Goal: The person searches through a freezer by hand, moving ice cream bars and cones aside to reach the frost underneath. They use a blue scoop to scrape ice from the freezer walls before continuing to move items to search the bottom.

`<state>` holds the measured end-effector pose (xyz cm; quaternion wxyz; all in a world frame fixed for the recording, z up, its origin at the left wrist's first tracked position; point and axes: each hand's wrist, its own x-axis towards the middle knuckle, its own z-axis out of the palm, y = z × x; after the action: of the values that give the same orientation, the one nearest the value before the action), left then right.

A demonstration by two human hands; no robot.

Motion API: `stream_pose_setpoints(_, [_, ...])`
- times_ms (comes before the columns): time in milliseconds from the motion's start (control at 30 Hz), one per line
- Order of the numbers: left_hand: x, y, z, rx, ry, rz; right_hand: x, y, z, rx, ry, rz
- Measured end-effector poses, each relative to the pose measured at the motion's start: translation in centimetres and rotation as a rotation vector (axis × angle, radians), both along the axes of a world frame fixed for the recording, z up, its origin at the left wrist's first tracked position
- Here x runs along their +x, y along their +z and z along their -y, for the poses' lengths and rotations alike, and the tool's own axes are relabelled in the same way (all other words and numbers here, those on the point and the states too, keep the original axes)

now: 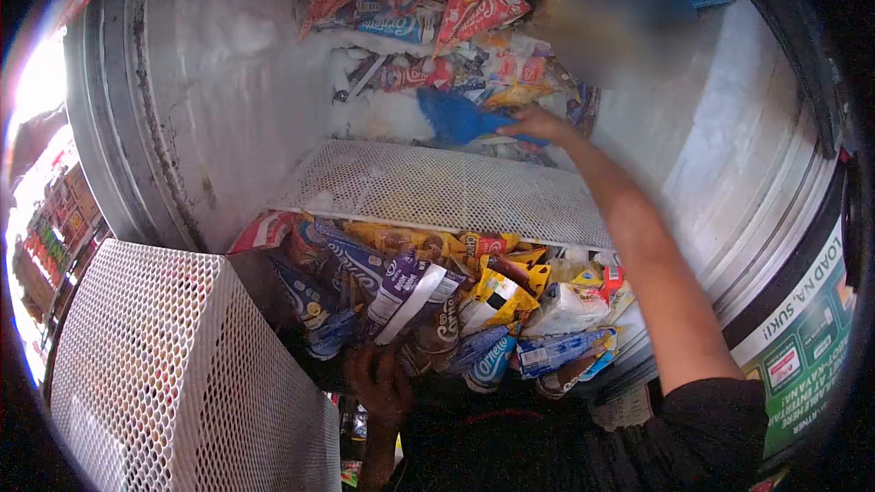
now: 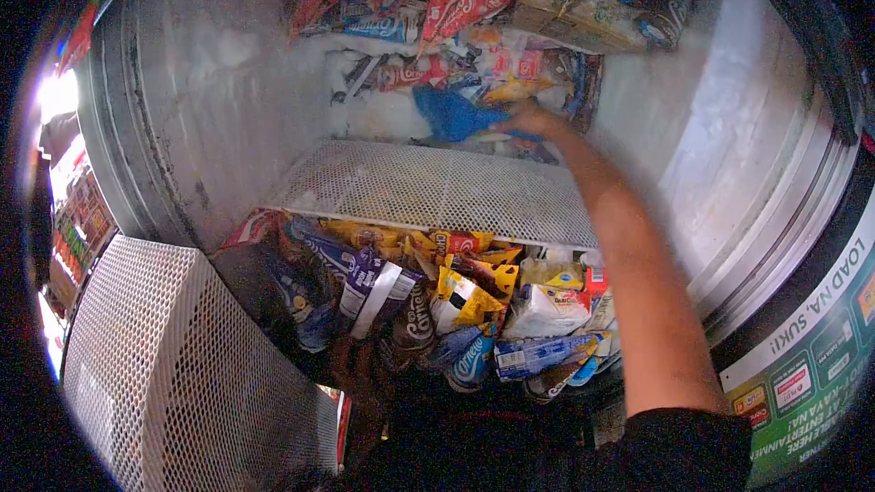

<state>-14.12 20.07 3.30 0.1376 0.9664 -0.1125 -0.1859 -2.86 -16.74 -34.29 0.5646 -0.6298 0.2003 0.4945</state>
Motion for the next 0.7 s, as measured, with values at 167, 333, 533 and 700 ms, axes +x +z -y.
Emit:
stream_pose_setpoints(167, [-0.4,0.4,-0.3,0.005,-0.02,-0.038,1.3,2.3,1.1,0.109,0.092,-0.012])
stream_pose_setpoints(333, [-0.2,0.5,-0.2,0.061,-0.007,-0.038,1.7,2.0,1.4,-0.027,0.29,0.018])
stream_pose_setpoints(533, [-0.7,0.2,-1.6,-0.107,0.02,-0.083,5.6,2.4,-12.5,0.189,0.071,0.282])
stream_pose_setpoints(700, [-0.1,0.8,-0.5,0.057,-0.037,-0.103,7.0,0.0,-4.4,-0.002,0.418,0.253])
